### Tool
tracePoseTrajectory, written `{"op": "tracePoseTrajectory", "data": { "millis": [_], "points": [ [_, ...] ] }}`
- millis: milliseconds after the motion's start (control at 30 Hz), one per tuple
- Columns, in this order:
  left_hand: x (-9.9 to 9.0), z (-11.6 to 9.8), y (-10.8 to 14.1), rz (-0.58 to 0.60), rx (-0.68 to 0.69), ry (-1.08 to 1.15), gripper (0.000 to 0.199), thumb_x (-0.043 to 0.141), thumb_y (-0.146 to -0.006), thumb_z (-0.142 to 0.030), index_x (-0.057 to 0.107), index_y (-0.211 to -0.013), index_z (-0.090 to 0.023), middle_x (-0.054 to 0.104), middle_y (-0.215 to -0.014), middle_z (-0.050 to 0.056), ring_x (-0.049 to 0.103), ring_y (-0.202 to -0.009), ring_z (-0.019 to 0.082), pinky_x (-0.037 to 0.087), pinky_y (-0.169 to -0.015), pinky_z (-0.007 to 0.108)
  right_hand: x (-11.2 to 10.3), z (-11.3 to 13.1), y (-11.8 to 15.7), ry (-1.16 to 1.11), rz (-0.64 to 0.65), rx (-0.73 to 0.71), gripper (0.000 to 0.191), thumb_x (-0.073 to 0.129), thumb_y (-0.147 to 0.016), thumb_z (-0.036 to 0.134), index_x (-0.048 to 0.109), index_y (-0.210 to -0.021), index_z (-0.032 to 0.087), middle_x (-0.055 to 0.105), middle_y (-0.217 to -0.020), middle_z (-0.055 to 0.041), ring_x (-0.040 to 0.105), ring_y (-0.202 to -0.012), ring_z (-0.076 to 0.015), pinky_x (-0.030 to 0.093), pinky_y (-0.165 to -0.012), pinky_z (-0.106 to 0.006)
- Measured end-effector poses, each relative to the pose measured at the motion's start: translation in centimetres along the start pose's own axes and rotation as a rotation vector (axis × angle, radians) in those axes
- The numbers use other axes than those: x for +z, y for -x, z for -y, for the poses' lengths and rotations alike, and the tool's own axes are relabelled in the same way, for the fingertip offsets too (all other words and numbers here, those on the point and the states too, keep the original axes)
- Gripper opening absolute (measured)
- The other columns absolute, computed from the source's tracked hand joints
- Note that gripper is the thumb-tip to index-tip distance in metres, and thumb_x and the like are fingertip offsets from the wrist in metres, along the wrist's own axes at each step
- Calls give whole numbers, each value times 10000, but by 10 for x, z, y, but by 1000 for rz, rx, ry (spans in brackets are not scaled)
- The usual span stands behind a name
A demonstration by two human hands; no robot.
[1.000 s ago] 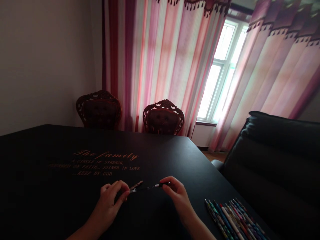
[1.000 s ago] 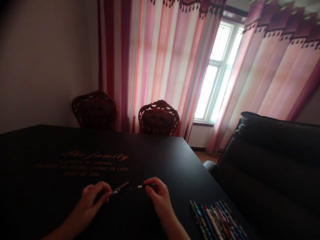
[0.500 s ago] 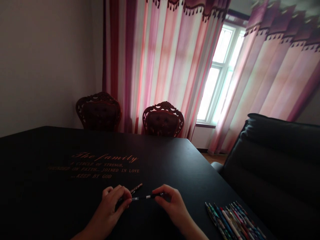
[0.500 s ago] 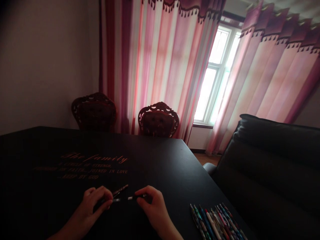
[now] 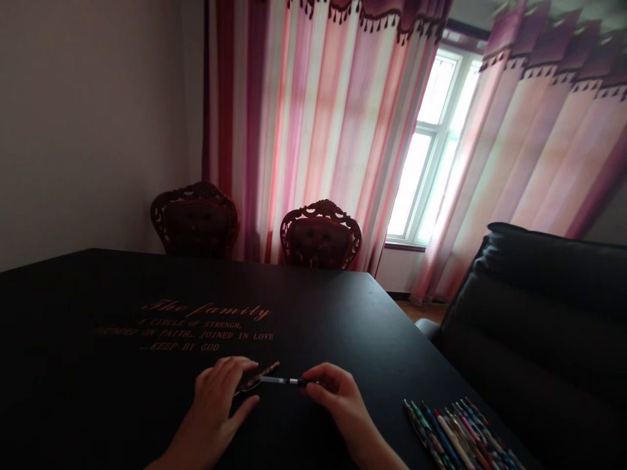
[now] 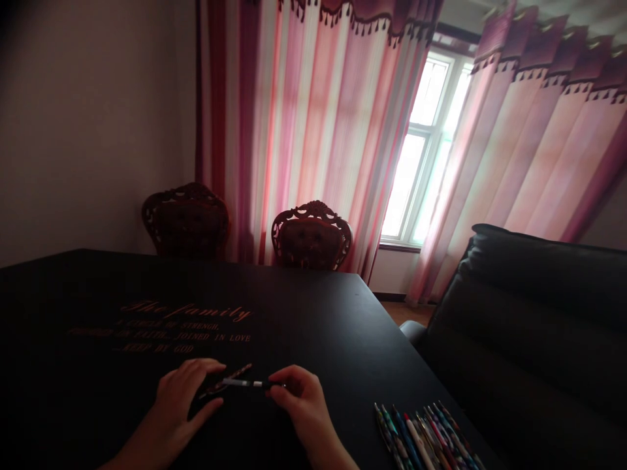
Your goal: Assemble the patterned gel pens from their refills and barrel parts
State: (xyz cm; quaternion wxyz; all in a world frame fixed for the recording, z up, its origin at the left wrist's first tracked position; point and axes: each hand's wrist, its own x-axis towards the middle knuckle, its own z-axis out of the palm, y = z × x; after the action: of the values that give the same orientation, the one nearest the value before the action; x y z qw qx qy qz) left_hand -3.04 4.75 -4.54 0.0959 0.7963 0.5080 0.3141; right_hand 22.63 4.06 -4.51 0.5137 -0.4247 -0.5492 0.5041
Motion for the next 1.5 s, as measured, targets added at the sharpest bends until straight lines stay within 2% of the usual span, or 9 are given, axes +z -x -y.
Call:
{"op": "tracePoseTrajectory", "data": {
  "millis": [133,267,433,567,667,1100,1333,1500],
  "points": [
    [5,6,-4,31,-152,-77,220,615,-823,-286,646,-1041,-287,625,-1210,52,523,-1178,299,378,-936,472,-6,7,-1,-76,-71,-10,342,809,-674,449,739,-871,178,733,-767,-57,659,-771,-208,463,-721,-290],
    [5,10,-7,64,-203,-9,145,547,-843,-249,664,-920,-288,656,-1153,27,565,-1125,278,405,-908,457,-19,10,-5,-85,-116,-39,333,809,-685,446,740,-880,184,733,-786,-56,659,-790,-209,464,-750,-293],
    [0,13,-10,50,-235,285,159,506,-891,-359,636,-933,-276,710,-949,8,649,-943,236,446,-904,388,-36,11,-10,-36,-194,-75,318,795,-702,442,739,-888,190,729,-814,-51,651,-806,-210,465,-755,-292],
    [-3,14,-12,14,-270,521,233,531,-877,-446,633,-933,-244,710,-908,21,662,-904,237,490,-827,321,-40,9,-11,-4,-209,-69,318,792,-696,444,736,-871,184,719,-797,-47,647,-798,-215,469,-751,-299],
    [-2,15,-12,5,-278,593,241,558,-864,-449,637,-920,-229,705,-891,27,666,-891,240,494,-821,317,-39,6,-11,3,-191,-59,302,789,-702,433,731,-865,185,716,-798,-44,648,-796,-210,468,-756,-297],
    [6,25,-13,13,-241,563,210,567,-875,-420,652,-921,-233,707,-890,19,668,-895,229,500,-827,312,-32,3,-9,65,-87,-61,242,771,-731,386,722,-860,188,703,-784,-36,635,-767,-199,458,-722,-291],
    [0,15,-12,49,-221,489,204,564,-873,-426,660,-914,-250,720,-892,3,669,-903,229,486,-828,297,-28,3,-9,183,-78,-73,220,740,-756,364,730,-878,181,703,-834,-51,621,-761,-202,460,-707,-299],
    [-3,8,-9,90,-202,409,228,552,-881,-447,669,-929,-257,719,-940,15,644,-958,249,462,-893,340,-20,6,-5,322,-36,-98,202,719,-760,319,752,-911,189,713,-859,-53,611,-783,-208,453,-717,-303]
  ]
}}
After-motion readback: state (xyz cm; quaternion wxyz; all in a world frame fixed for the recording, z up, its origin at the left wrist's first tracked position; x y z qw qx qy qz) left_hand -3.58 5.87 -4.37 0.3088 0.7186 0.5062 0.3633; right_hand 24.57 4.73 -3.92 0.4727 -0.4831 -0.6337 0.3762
